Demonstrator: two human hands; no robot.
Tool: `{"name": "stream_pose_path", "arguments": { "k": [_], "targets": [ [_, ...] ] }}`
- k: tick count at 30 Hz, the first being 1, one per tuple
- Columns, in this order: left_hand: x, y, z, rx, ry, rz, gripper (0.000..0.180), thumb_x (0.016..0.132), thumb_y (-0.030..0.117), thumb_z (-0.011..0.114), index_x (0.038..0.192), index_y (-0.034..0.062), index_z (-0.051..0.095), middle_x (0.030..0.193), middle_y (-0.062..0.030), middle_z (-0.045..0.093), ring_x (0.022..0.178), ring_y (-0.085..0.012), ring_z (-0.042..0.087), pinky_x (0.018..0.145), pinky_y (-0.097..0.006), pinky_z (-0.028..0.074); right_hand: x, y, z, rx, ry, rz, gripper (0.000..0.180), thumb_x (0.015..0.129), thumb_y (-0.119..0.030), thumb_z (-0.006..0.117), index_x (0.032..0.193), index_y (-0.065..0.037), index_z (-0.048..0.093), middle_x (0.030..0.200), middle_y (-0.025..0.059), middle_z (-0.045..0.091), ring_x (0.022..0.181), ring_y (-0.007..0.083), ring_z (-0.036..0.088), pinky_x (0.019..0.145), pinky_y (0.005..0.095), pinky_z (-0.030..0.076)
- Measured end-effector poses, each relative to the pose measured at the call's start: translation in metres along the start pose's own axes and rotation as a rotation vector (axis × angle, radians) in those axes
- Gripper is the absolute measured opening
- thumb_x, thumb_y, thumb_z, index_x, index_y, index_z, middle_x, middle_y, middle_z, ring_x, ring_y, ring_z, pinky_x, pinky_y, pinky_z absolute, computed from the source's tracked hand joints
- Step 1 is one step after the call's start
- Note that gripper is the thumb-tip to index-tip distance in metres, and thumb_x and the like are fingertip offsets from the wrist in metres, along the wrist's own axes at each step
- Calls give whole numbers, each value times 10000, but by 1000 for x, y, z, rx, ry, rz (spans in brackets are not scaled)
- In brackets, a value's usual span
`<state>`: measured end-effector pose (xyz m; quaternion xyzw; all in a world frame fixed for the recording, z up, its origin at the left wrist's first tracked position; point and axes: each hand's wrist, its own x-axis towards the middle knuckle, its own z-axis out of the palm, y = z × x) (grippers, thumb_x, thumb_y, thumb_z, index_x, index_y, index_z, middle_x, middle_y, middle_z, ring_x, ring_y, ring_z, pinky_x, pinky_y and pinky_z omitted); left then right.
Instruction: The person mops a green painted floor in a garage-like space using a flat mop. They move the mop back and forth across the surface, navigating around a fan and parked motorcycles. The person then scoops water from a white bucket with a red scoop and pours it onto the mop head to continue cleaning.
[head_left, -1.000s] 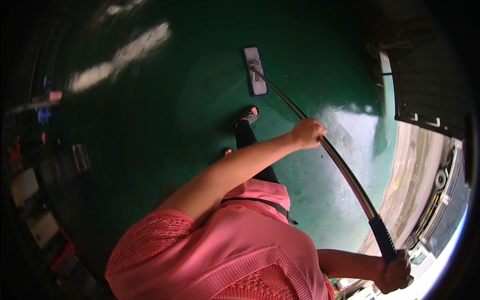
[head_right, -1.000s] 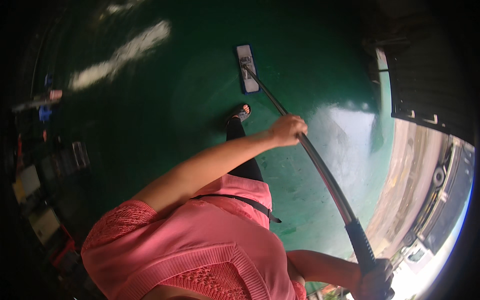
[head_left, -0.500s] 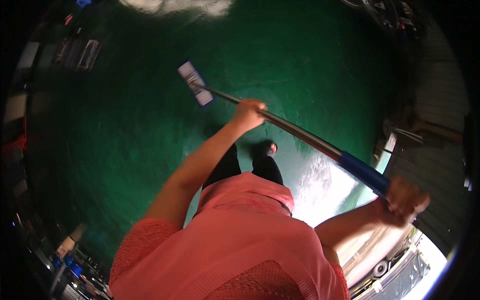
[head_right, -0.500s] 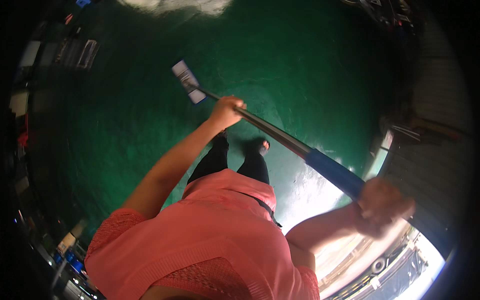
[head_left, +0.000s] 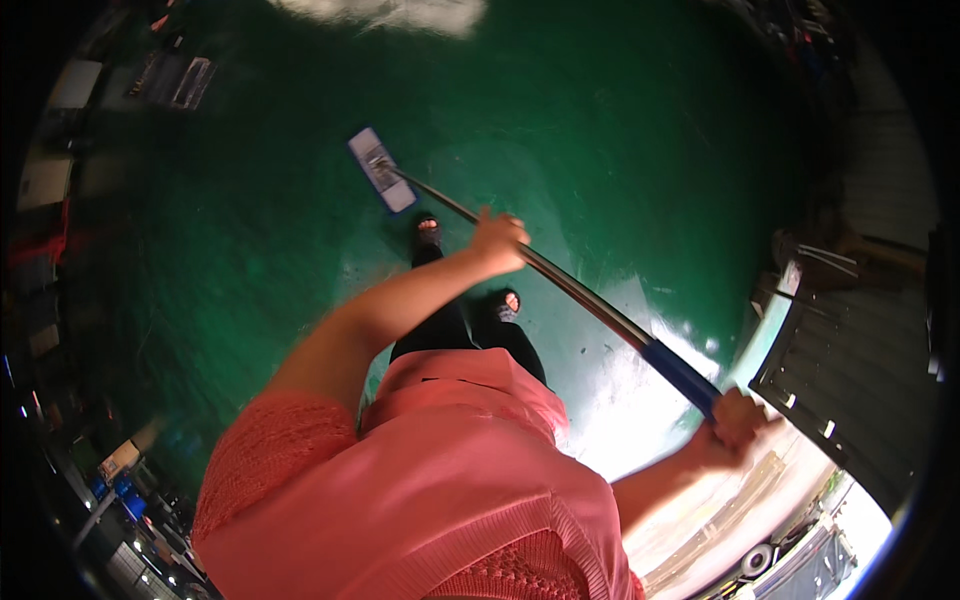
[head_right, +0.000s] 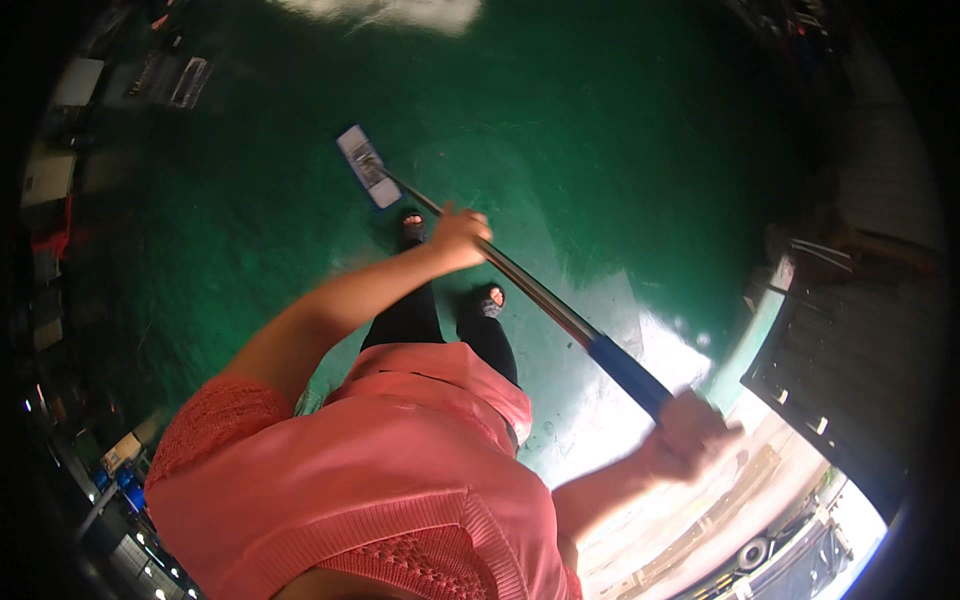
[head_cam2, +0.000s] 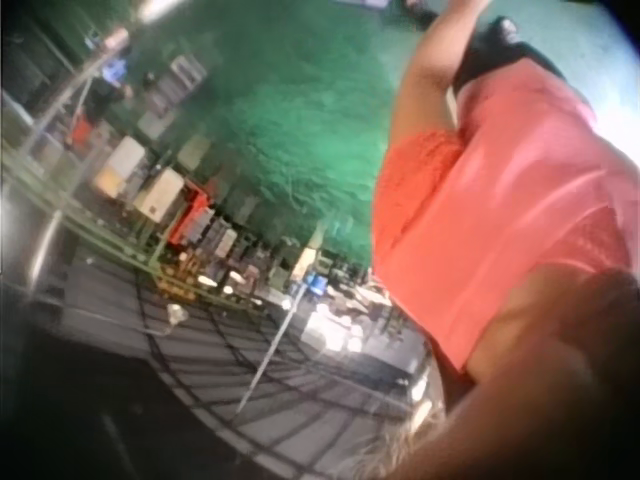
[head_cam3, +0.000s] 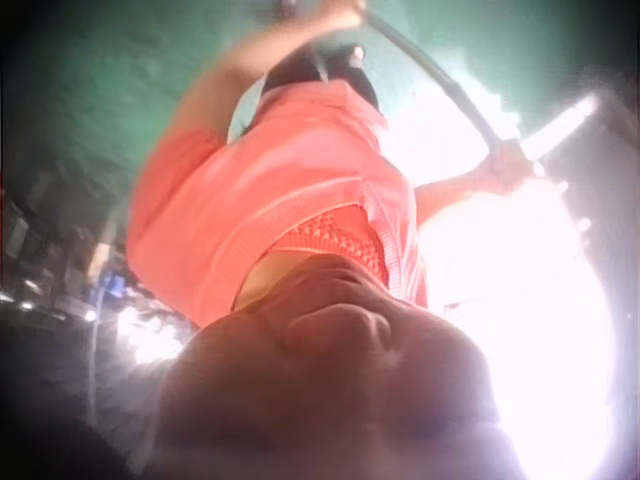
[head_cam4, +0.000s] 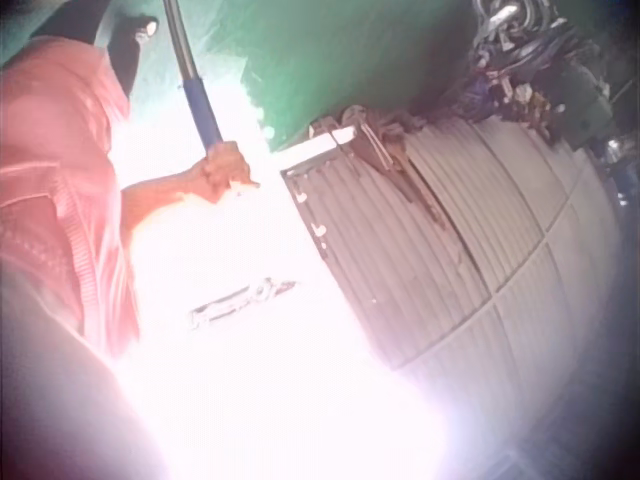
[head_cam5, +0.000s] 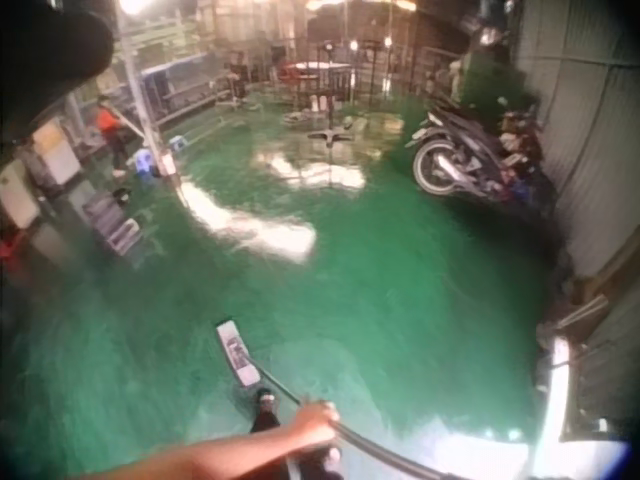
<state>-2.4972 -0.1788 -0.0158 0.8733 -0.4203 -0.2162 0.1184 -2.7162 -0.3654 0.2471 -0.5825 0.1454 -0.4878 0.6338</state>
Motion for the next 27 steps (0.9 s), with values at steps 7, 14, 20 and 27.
{"name": "stream_pose_path", "arguments": {
  "k": [7,14,20,27],
  "targets": [
    [19,256,21,-345,-118,366,88,658,210,614,693,130,610,775,-44,555,982,-247,521,957,-636,217,-37,-196,-137,167,-184,-178,188,793,-121,406,605,-124,397,473,-33,240,462,104,294,580,319,313],
    [35,330,69,-442,-35,506,49,683,124,549,711,110,587,766,-61,583,894,-231,565,980,-548,278,-68,-197,-106,-320,-214,-332,139,809,-111,355,757,-87,482,492,-37,265,461,98,295,538,310,283],
    [-67,293,60,-486,67,550,55,645,145,565,605,122,535,642,-41,560,767,-229,582,842,-404,407,-100,-276,-138,-133,-250,-299,52,737,-109,419,698,-78,434,458,-31,272,439,105,295,547,312,290],
    [-244,136,62,-526,331,263,151,635,177,603,556,99,502,579,-79,543,640,-281,577,580,-420,464,-163,-257,-101,299,-89,-67,55,728,-58,453,699,-69,407,448,-33,266,428,92,289,515,293,289]
  ]
}}
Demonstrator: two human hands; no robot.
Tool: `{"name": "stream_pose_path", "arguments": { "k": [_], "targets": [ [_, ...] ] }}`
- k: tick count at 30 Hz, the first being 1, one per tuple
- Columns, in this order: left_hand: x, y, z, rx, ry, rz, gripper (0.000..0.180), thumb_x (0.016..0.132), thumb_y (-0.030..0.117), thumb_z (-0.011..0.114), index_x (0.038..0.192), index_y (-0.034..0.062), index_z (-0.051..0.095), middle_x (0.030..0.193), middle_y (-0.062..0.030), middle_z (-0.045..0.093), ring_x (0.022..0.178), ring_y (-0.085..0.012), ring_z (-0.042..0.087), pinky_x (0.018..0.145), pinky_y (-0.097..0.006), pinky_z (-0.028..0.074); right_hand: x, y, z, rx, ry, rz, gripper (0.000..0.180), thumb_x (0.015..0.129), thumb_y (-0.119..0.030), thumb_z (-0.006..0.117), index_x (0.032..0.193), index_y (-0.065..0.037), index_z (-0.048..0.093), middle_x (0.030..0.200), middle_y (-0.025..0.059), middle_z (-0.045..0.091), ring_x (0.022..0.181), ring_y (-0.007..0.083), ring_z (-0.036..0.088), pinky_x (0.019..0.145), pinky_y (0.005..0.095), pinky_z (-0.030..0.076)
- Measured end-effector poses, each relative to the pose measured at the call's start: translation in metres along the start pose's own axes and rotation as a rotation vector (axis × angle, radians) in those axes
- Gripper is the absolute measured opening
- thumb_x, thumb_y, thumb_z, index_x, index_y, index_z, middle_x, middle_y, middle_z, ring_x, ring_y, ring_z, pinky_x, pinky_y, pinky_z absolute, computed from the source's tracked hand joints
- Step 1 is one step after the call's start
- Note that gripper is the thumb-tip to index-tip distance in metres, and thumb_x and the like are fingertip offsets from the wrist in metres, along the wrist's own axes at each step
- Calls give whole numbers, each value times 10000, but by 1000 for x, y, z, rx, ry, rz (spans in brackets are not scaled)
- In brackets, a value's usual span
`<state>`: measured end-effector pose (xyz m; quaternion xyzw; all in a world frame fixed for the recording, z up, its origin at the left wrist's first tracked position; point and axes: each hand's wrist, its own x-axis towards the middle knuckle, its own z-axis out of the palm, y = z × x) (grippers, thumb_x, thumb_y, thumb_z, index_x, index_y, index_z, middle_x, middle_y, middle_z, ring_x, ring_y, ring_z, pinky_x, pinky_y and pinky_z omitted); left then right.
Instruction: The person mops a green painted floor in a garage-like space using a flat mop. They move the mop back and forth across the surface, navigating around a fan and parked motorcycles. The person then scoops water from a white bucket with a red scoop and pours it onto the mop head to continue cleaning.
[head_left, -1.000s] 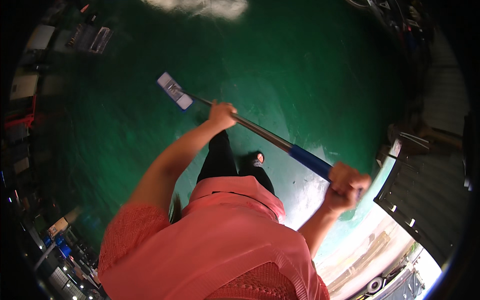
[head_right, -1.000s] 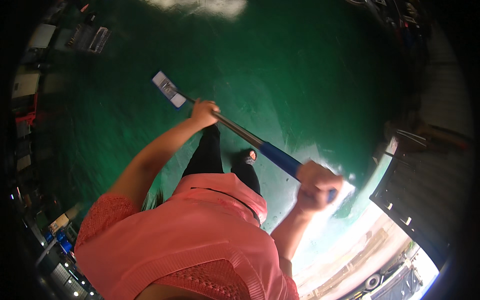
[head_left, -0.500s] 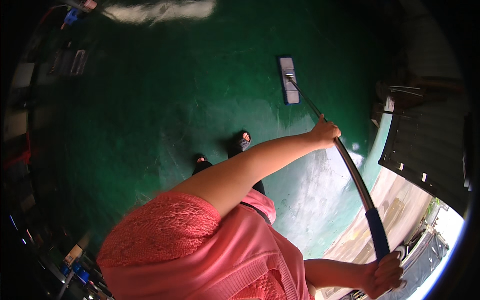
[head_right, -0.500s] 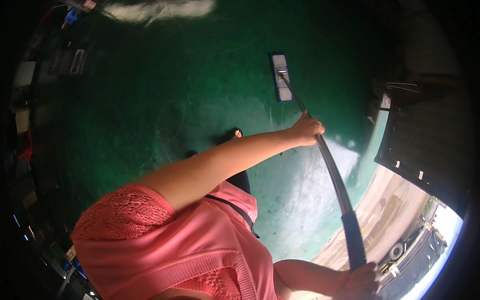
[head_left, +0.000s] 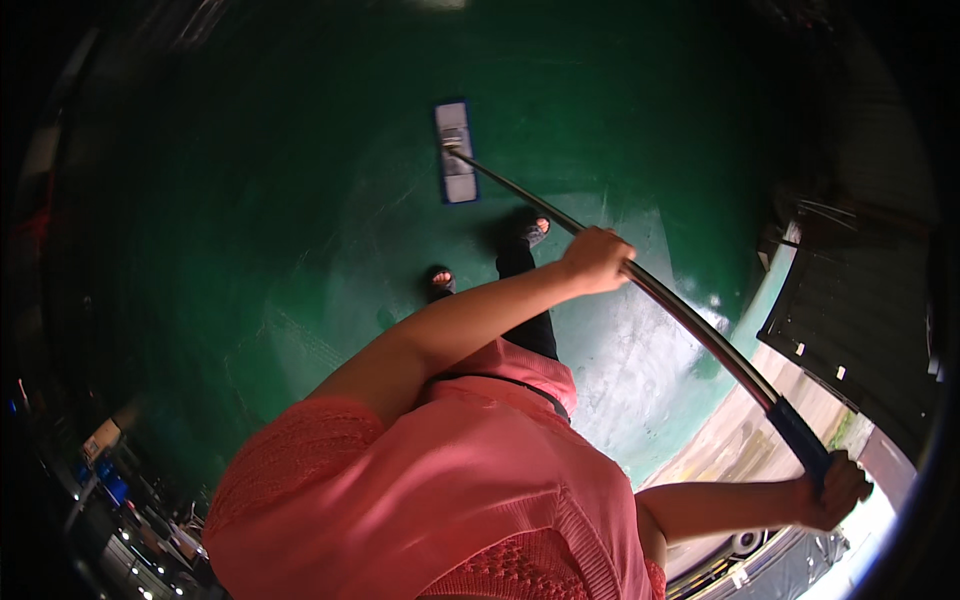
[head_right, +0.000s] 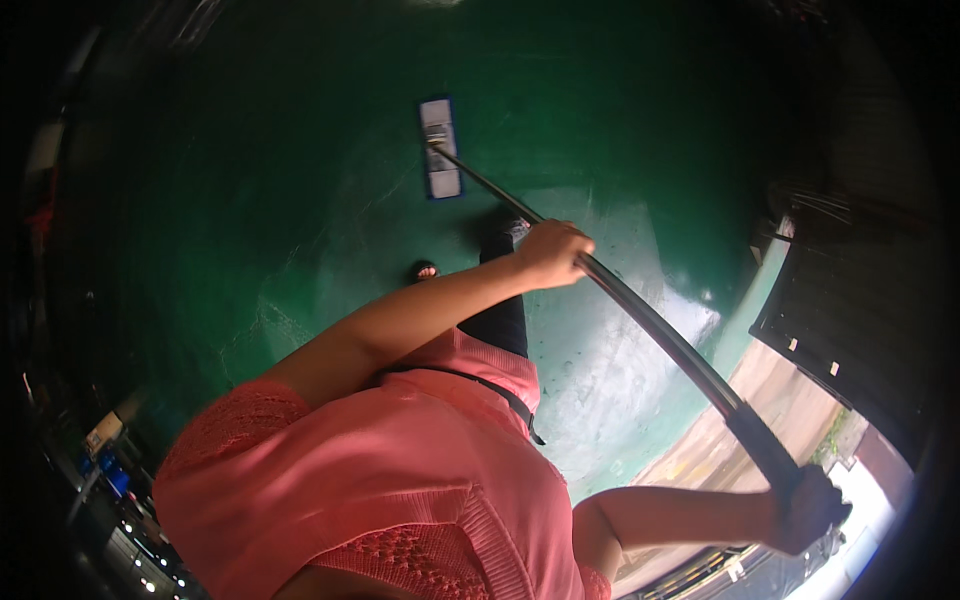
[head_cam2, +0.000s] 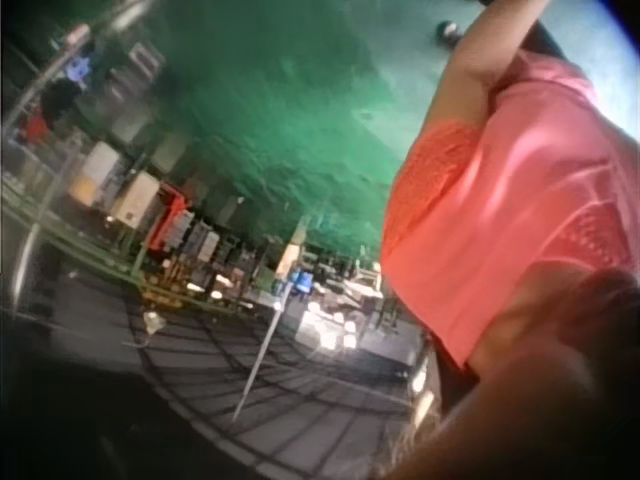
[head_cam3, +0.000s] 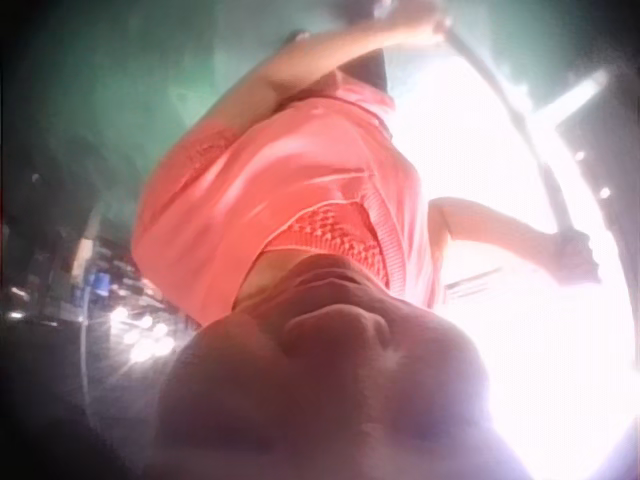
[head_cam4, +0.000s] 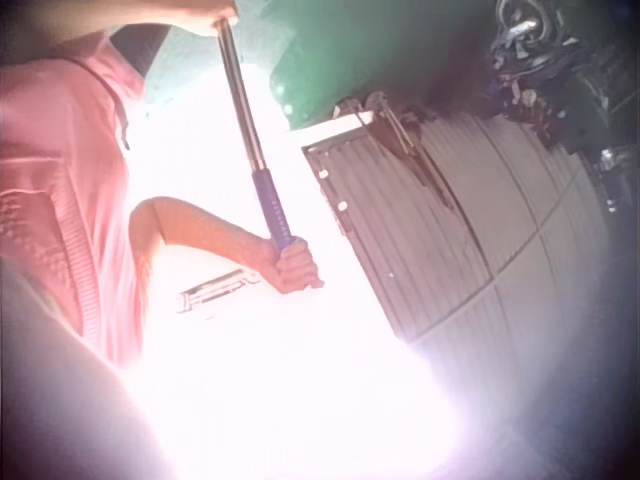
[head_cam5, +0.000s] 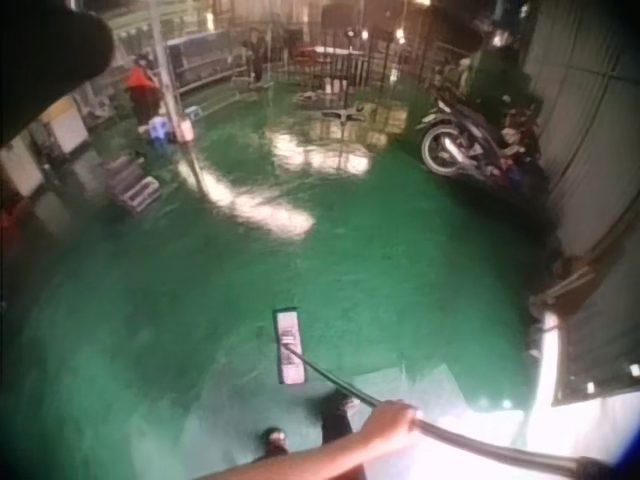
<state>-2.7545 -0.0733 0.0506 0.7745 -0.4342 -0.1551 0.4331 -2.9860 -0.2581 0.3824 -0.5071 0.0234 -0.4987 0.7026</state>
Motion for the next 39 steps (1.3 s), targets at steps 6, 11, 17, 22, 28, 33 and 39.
{"name": "stream_pose_path", "arguments": {
  "k": [6,11,17,22,28,33,39],
  "targets": [
    [-174,-126,-100,387,325,-381,185,600,288,689,599,126,599,584,-130,541,626,-334,563,563,-440,440,-104,176,119,-19,-288,265,92,828,-180,525,801,-93,536,495,-44,272,444,66,272,471,246,264],
    [-291,-211,-144,642,180,-702,252,746,312,583,636,88,617,691,-138,604,752,-352,575,810,-495,391,-210,248,163,194,-390,434,125,855,-157,559,849,-34,543,544,14,417,491,123,392,587,336,417],
    [-253,-143,-95,669,-247,-796,233,783,336,549,873,162,676,977,-35,619,1001,-253,538,987,-632,175,-216,187,87,129,-243,389,33,822,-26,479,816,-39,508,515,13,402,450,134,379,511,318,369],
    [-174,-6,65,456,-268,-311,253,831,341,525,745,149,666,990,25,581,1073,-204,475,965,-681,130,-175,28,-48,-152,-8,173,148,779,-93,478,679,-106,369,472,-28,294,404,83,259,422,272,264],
    [-99,178,257,152,-366,129,288,844,329,487,767,107,653,862,-14,603,955,-220,546,945,-696,147,-202,-190,-164,-333,124,-108,254,786,-33,451,566,-141,386,468,-31,333,391,59,281,443,240,254],
    [-43,245,370,80,-446,194,313,855,349,474,753,99,633,850,-38,617,962,-215,548,961,-692,123,-228,-220,-197,-548,40,-240,245,775,-52,449,559,-126,361,445,-21,328,394,76,306,453,242,265],
    [-17,237,450,179,-464,209,206,816,333,557,788,134,601,919,9,589,1050,-221,510,976,-680,114,-230,-154,-207,-802,-272,-204,135,682,48,485,612,-67,491,461,-15,385,385,111,394,395,263,372]
  ]
}}
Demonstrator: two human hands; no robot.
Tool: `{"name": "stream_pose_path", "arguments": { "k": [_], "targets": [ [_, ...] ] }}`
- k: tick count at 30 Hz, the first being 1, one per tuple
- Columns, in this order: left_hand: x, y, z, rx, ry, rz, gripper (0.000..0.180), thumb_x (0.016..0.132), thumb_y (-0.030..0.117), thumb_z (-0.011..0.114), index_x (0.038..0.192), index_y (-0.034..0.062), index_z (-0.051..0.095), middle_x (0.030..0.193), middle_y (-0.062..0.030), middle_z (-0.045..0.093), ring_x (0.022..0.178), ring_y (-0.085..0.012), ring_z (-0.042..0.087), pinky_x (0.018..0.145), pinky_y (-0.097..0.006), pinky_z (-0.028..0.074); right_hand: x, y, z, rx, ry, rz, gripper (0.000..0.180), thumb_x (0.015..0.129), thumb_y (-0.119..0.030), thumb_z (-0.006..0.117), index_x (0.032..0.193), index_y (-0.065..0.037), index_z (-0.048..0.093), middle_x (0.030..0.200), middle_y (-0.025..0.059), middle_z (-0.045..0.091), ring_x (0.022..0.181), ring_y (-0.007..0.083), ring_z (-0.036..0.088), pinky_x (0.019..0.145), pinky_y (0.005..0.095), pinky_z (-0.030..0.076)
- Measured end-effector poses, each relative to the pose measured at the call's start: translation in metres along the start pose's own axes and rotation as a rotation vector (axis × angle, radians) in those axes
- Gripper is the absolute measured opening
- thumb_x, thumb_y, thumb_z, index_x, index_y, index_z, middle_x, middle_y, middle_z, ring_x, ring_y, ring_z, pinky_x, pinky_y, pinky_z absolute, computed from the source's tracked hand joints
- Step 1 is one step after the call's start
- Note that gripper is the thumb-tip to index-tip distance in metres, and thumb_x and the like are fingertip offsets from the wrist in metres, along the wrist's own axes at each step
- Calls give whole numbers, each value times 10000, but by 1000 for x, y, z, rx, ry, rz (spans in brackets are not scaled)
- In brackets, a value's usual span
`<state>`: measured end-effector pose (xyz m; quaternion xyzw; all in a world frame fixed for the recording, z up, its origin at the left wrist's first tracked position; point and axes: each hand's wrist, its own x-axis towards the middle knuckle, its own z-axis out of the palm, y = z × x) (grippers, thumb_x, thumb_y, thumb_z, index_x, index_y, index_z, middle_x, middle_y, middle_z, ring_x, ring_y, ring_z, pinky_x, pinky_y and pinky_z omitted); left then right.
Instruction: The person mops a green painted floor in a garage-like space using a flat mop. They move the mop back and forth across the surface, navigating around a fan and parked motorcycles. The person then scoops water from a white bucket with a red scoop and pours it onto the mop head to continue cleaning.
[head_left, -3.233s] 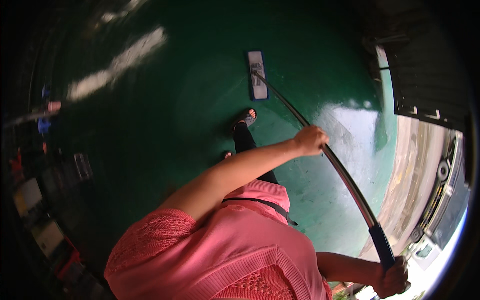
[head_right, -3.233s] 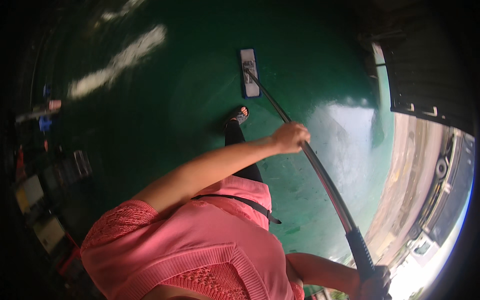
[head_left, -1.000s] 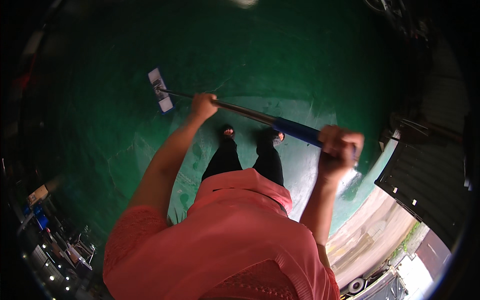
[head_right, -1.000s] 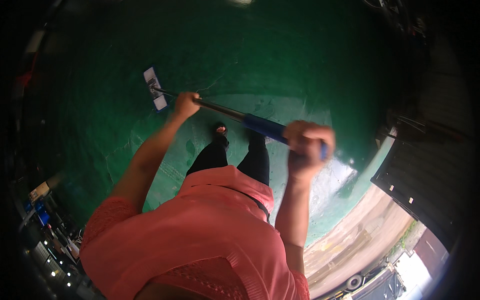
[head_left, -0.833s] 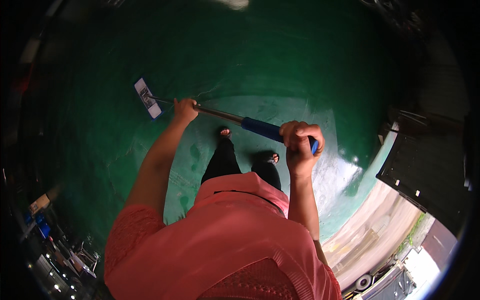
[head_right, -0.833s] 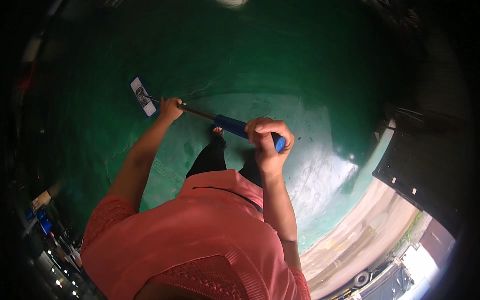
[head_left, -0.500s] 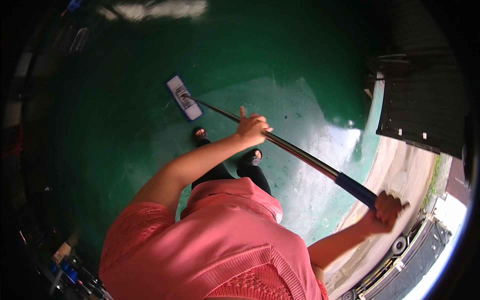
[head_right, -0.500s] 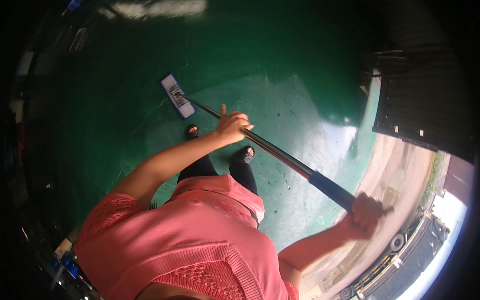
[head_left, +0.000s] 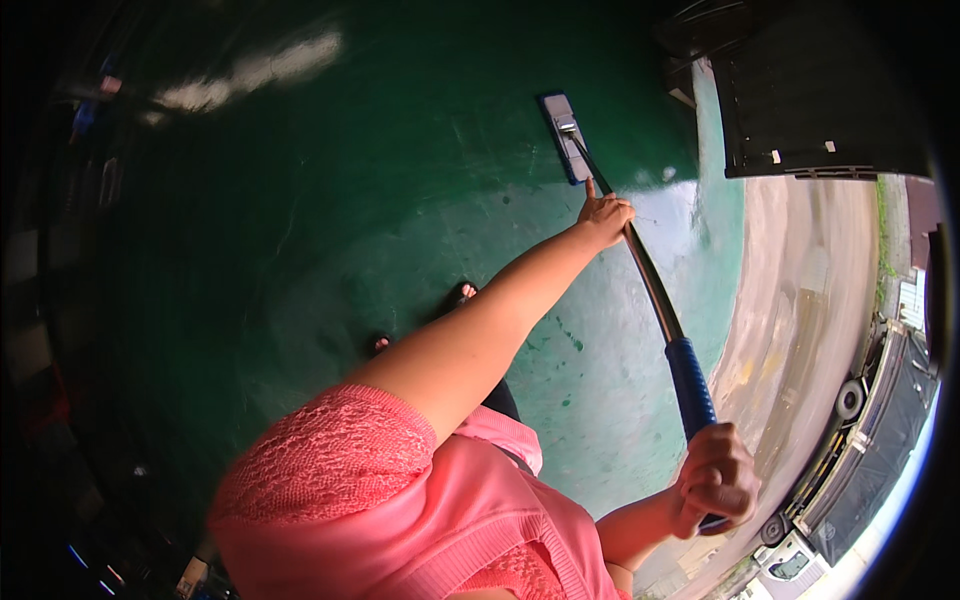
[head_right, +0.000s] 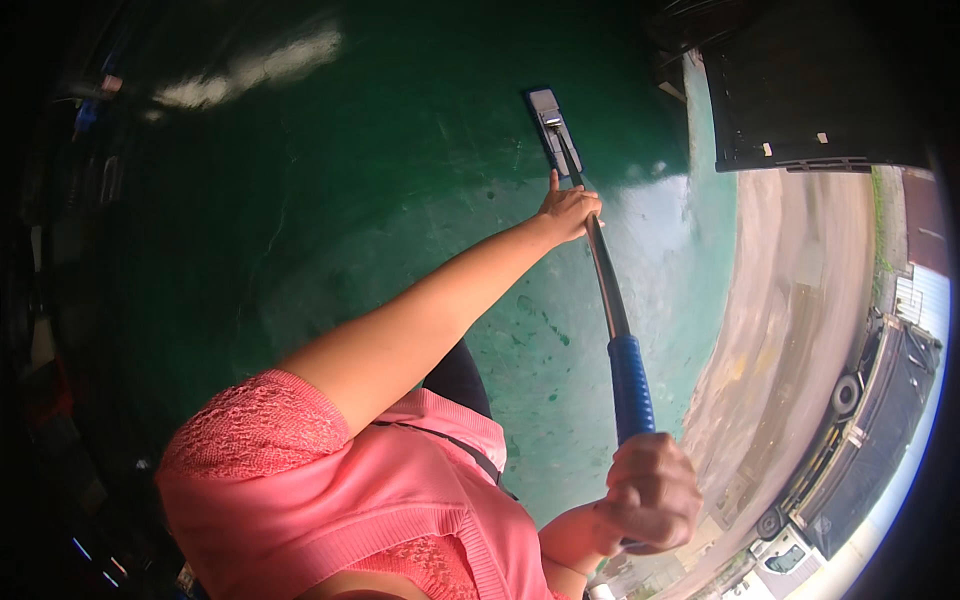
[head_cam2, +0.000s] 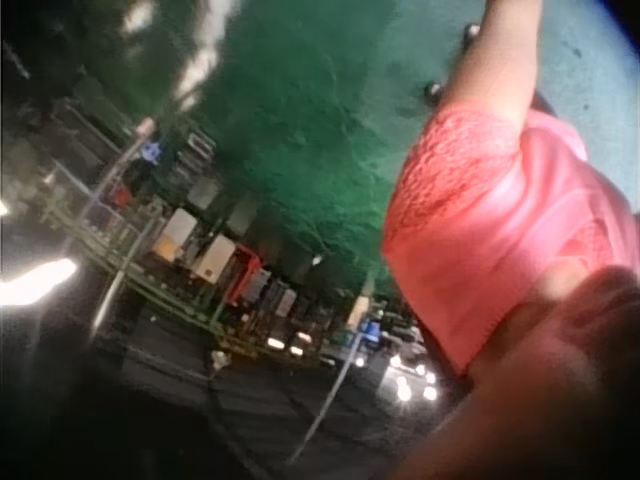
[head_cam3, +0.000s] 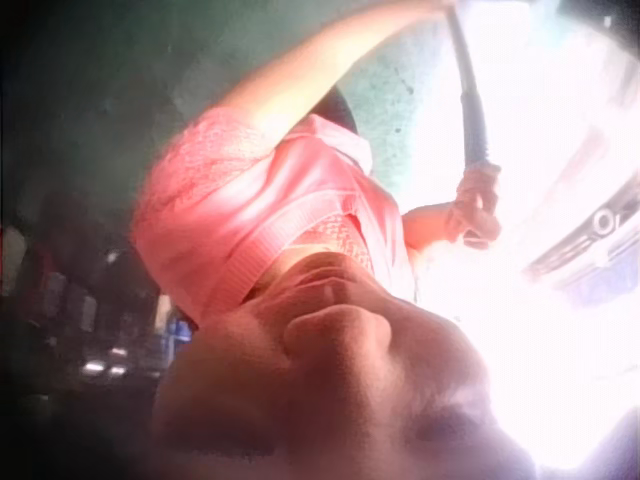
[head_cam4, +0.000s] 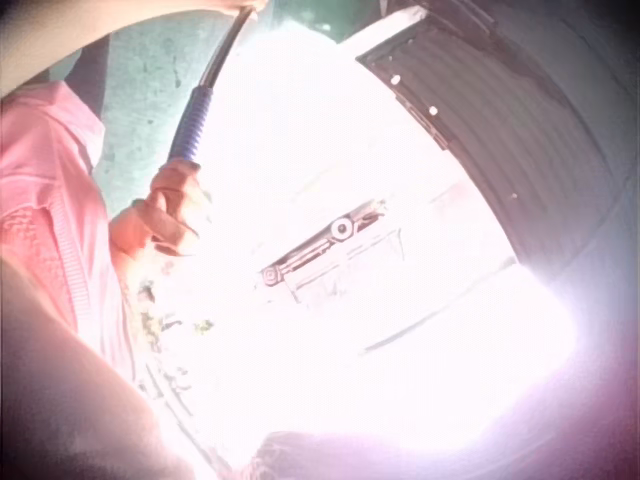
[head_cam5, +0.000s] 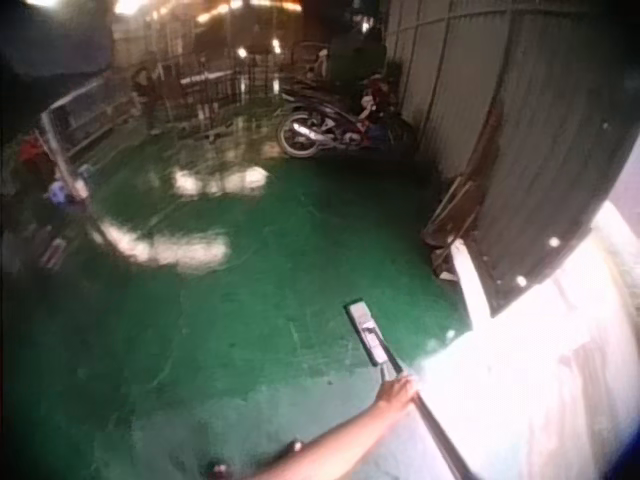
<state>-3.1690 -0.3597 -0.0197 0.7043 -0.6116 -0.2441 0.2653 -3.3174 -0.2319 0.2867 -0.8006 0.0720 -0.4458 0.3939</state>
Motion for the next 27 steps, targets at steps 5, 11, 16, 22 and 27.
{"name": "stream_pose_path", "arguments": {
  "k": [5,11,16,22,27],
  "targets": [
    [0,43,6,-240,40,88,117,706,185,616,783,113,566,900,-14,581,1016,-206,520,945,-649,242,-2,-22,-63,74,108,-19,108,714,-26,503,651,-96,452,455,-33,337,410,98,371,434,244,299],
    [-150,80,-13,-362,173,167,159,656,178,653,708,91,529,702,-39,566,784,-239,575,698,-371,447,-13,-103,-166,216,347,43,54,764,-50,437,763,-99,460,451,-54,330,416,66,299,496,246,265],
    [-301,23,-13,-313,359,-56,182,641,158,647,630,92,477,614,-41,536,663,-242,568,612,-378,442,-39,-50,-143,640,161,194,102,761,-3,413,823,-81,435,463,-60,301,426,53,281,498,238,257],
    [-550,-103,-9,18,528,-601,189,632,231,676,665,95,548,678,-90,583,727,-301,577,661,-411,449,-149,-20,108,838,154,531,102,799,-49,426,714,-97,398,507,-28,258,452,71,239,463,249,258],
    [-727,-153,0,127,342,-1245,265,737,185,596,972,93,514,1062,-92,518,1055,-267,470,887,-478,354,-252,-73,278,958,-141,604,67,873,-81,490,912,-66,543,577,6,376,517,127,371,666,366,450]
  ]
}}
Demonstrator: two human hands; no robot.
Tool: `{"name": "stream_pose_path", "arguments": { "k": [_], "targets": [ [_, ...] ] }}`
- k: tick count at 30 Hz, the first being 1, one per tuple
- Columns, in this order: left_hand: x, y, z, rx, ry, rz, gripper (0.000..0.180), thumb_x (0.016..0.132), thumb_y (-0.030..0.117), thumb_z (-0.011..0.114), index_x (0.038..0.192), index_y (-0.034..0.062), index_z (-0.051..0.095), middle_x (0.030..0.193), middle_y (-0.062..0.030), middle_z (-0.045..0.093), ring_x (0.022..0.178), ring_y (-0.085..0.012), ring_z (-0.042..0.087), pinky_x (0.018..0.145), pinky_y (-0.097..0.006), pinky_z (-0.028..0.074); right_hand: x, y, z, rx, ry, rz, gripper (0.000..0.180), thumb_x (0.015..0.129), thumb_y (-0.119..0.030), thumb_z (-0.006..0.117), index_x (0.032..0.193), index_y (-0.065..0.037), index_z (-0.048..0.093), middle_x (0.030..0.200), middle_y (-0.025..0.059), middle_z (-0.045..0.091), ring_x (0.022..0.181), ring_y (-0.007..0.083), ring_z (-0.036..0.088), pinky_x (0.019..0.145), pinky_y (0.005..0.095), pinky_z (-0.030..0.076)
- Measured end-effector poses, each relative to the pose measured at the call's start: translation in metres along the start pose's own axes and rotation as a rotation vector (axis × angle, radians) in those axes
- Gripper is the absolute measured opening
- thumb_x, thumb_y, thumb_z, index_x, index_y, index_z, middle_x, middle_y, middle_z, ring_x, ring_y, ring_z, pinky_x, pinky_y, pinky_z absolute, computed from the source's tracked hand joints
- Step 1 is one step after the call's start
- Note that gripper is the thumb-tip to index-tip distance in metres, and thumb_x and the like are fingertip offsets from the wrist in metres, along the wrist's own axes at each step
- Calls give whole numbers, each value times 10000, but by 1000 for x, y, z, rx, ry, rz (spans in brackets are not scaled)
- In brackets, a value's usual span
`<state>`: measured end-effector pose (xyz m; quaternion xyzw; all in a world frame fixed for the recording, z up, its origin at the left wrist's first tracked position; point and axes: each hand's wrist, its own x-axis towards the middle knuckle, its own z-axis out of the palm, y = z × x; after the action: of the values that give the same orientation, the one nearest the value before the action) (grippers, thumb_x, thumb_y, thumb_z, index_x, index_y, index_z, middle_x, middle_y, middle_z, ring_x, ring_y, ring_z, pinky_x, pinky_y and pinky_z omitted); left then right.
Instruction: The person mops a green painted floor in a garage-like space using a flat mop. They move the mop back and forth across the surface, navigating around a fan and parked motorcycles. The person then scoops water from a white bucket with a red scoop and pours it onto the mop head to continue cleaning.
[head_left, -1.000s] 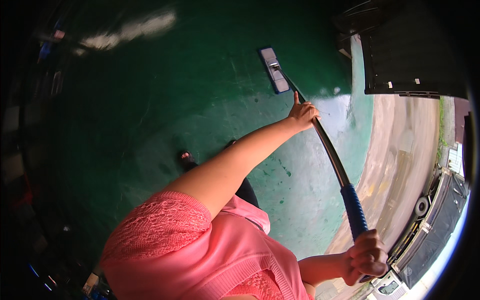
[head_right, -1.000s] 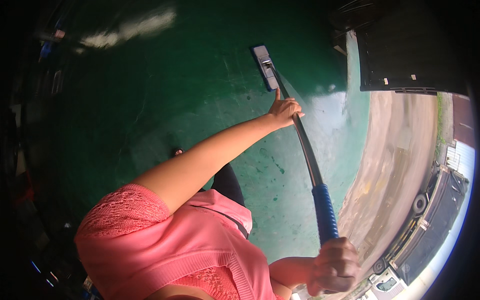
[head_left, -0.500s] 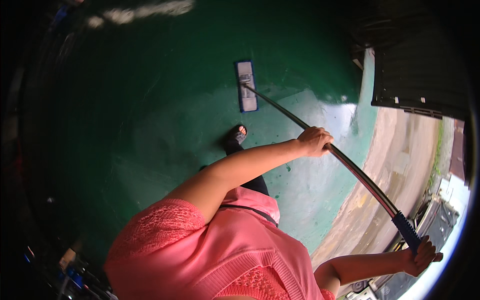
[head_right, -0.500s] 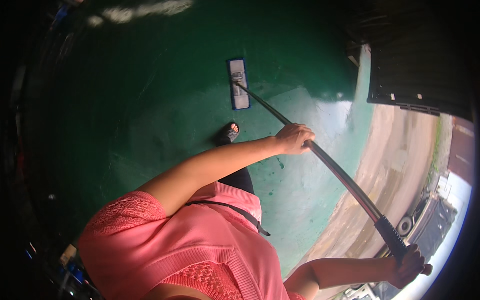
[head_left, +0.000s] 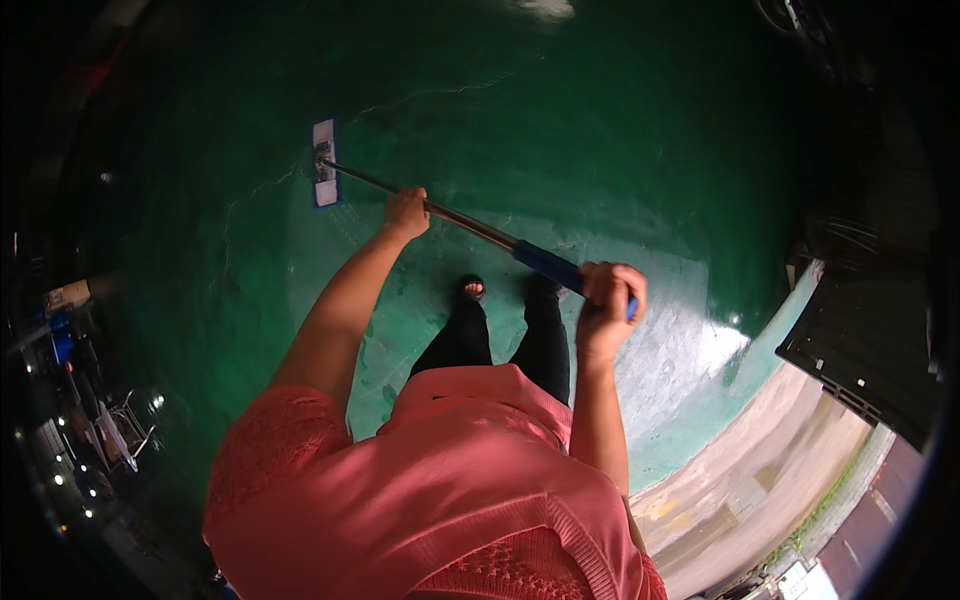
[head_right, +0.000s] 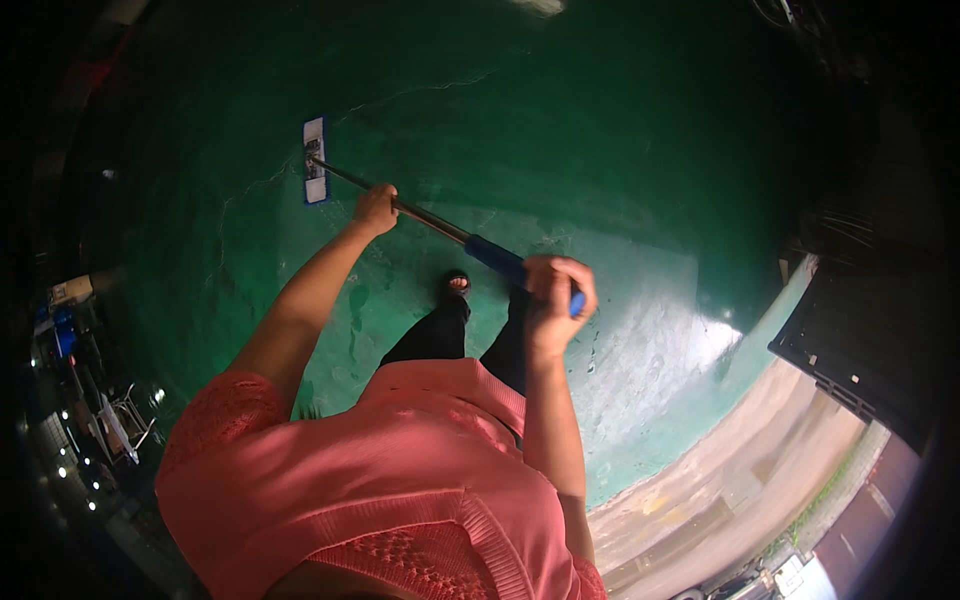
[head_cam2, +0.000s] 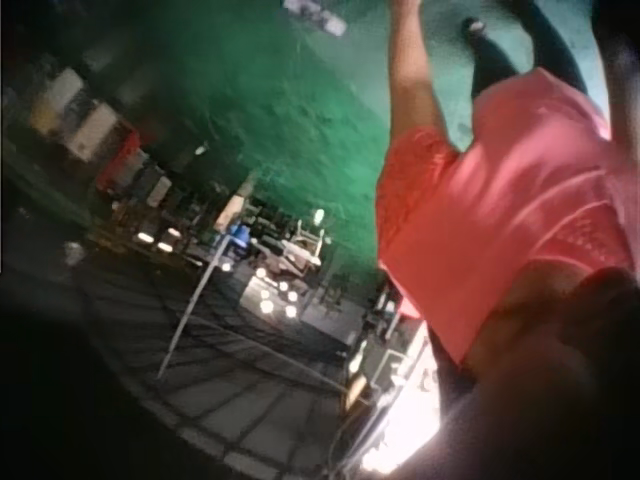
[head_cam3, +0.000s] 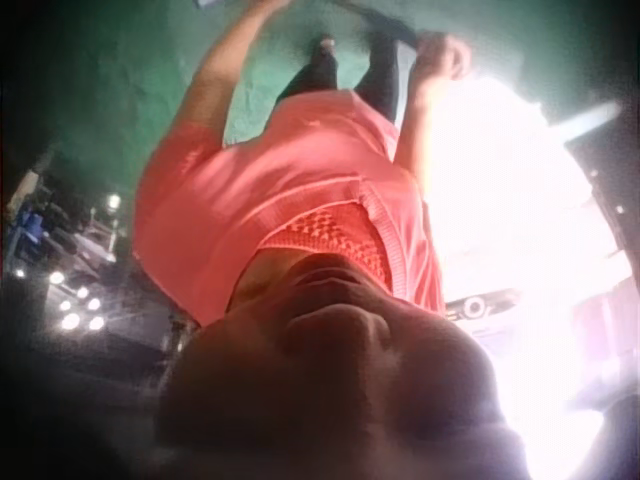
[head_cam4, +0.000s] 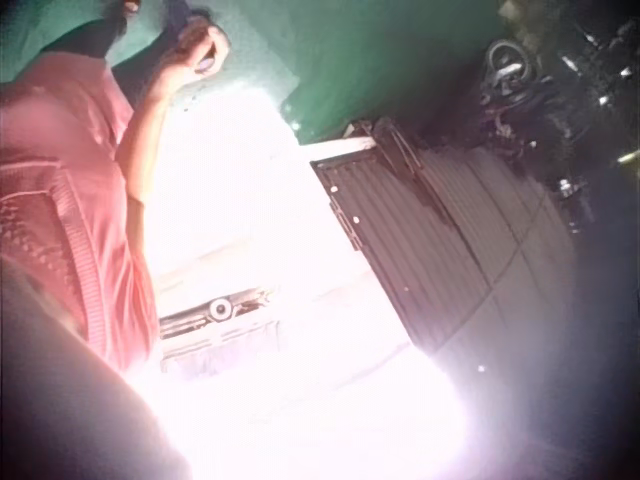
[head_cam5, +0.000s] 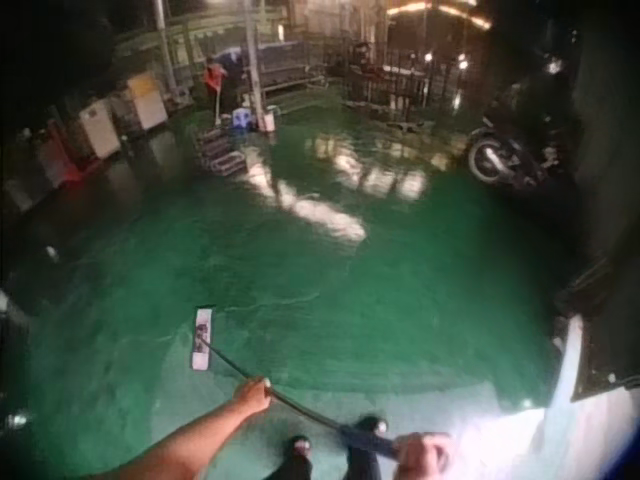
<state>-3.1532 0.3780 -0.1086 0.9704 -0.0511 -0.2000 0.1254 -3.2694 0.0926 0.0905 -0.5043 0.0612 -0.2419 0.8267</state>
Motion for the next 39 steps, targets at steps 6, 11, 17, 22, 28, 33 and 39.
{"name": "stream_pose_path", "arguments": {
  "k": [6,11,17,22,28,33,39],
  "targets": [
    [-38,-24,-10,31,78,-146,495,815,183,541,1253,64,343,1333,-117,310,1272,-276,257,969,-512,282,-35,43,34,-124,-148,31,79,879,-56,512,932,-41,569,656,51,535,584,124,495,692,319,487],
    [-92,34,17,-88,175,43,526,747,161,611,1202,64,366,1314,-146,331,1271,-348,250,972,-556,251,-48,-28,-20,-143,-174,18,82,876,-70,476,935,-54,531,685,64,511,618,146,472,807,450,457],
    [-173,241,44,-450,299,634,550,608,114,688,1083,92,412,1135,-112,435,1244,-381,291,945,-530,247,-48,-232,-162,-533,116,-258,111,705,-62,481,811,-45,450,617,44,422,575,151,424,611,310,391],
    [-236,370,62,-663,-60,1015,290,664,135,650,906,99,496,919,-73,568,922,-260,545,809,-403,397,-93,-389,-200,-292,503,-469,293,868,-232,436,626,-149,579,494,-47,503,435,99,495,433,255,402],
    [-264,401,96,-497,-264,993,122,731,220,561,716,99,558,700,-58,586,776,-234,584,735,-379,420,-158,-462,-322,-329,364,-462,295,890,-351,425,739,-154,585,551,-35,493,478,90,495,427,250,393],
    [-250,294,96,-491,-181,823,89,713,209,577,719,124,551,692,-39,584,776,-215,580,763,-379,401,-172,-373,-261,-390,392,-502,122,843,-202,457,852,-93,511,533,-47,352,493,80,404,474,231,326],
    [-199,65,93,-373,125,508,156,554,197,695,617,119,575,634,-58,578,728,-250,591,660,-407,442,-189,-153,-51,-449,660,-200,158,844,-266,494,879,-128,563,509,-73,328,522,55,357,539,203,298]
  ]
}}
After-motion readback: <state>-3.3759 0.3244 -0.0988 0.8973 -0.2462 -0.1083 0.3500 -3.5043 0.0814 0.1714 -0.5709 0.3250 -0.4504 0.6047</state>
